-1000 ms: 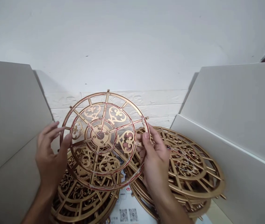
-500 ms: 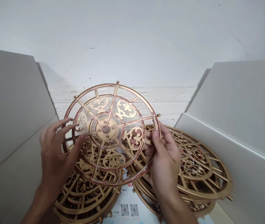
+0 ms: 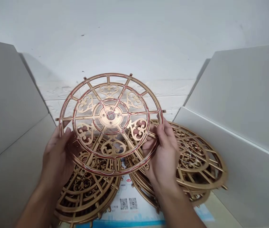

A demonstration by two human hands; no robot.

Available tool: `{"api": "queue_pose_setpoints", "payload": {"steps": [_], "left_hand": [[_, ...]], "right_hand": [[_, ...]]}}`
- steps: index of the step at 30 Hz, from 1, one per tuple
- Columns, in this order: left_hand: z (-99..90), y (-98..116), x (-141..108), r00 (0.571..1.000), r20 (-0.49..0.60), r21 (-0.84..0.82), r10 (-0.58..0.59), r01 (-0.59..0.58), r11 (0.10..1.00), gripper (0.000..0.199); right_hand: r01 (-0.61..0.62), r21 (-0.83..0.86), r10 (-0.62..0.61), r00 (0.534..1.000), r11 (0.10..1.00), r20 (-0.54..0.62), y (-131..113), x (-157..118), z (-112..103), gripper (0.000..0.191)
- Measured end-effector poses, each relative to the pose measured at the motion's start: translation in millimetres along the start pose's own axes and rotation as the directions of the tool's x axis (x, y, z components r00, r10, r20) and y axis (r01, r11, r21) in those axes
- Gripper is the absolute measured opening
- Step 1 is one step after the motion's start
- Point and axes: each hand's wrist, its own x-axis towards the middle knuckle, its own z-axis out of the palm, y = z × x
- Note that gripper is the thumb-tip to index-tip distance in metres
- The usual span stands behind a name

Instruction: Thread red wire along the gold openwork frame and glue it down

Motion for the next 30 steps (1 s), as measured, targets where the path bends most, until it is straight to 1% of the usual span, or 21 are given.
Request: {"api": "queue_pose_setpoints", "payload": {"steps": [4, 10, 13, 16, 18, 21, 24, 27, 30], "left_hand": [[1.7, 1, -2, 1.000, 0.007, -0.059, -0.006, 0.006, 0.998, 0.041], [2.5, 0, -5, 1.000, -0.024, -0.133, 0.000, -0.003, 0.991, 0.039], [2.1, -1, -5, 0.999, -0.045, -0.166, 0.002, -0.009, 0.986, 0.034], [1.3, -1, -5, 0.997, -0.079, -0.184, 0.006, -0.020, 0.983, 0.028], [1.0, -2, -5, 0.994, -0.107, -0.188, 0.001, -0.022, 0.982, 0.027], [0.6, -3, -2, 0.989, -0.149, -0.195, -0.012, -0.017, 0.981, 0.027], [-1.2, -3, 2, 0.986, -0.165, -0.205, -0.028, -0.007, 0.979, 0.024], [-3.4, -6, 4, 0.985, -0.163, -0.204, -0.054, 0.020, 0.979, 0.024], [-5.3, -10, 7, 0.986, -0.155, -0.181, -0.055, 0.026, 0.983, 0.031]], "right_hand": [[-0.005, -0.005, 0.005, 0.999, 1.000, 0.032, -1, 0, 1, 0.031], [0.040, 0.016, -0.041, 0.998, 0.999, 0.046, -2, -4, 5, 0.032], [0.079, -0.002, -0.079, 0.996, 0.997, 0.051, 0, -5, 5, 0.032], [0.112, -0.023, -0.110, 0.993, 0.993, 0.046, 0, -3, 4, 0.028], [0.106, -0.032, -0.104, 0.993, 0.994, 0.052, 0, -1, 2, 0.027], [0.105, -0.033, -0.103, 0.992, 0.994, 0.075, 0, 0, 1, 0.018], [0.088, -0.009, -0.088, 0.995, 0.996, 0.037, 0, -2, 2, 0.011], [0.052, 0.016, -0.051, 0.999, 0.999, -0.001, 1, -3, 4, 0.018], [0.064, 0.037, -0.064, 0.998, 0.997, -0.002, 2, -3, 7, 0.031]]}}
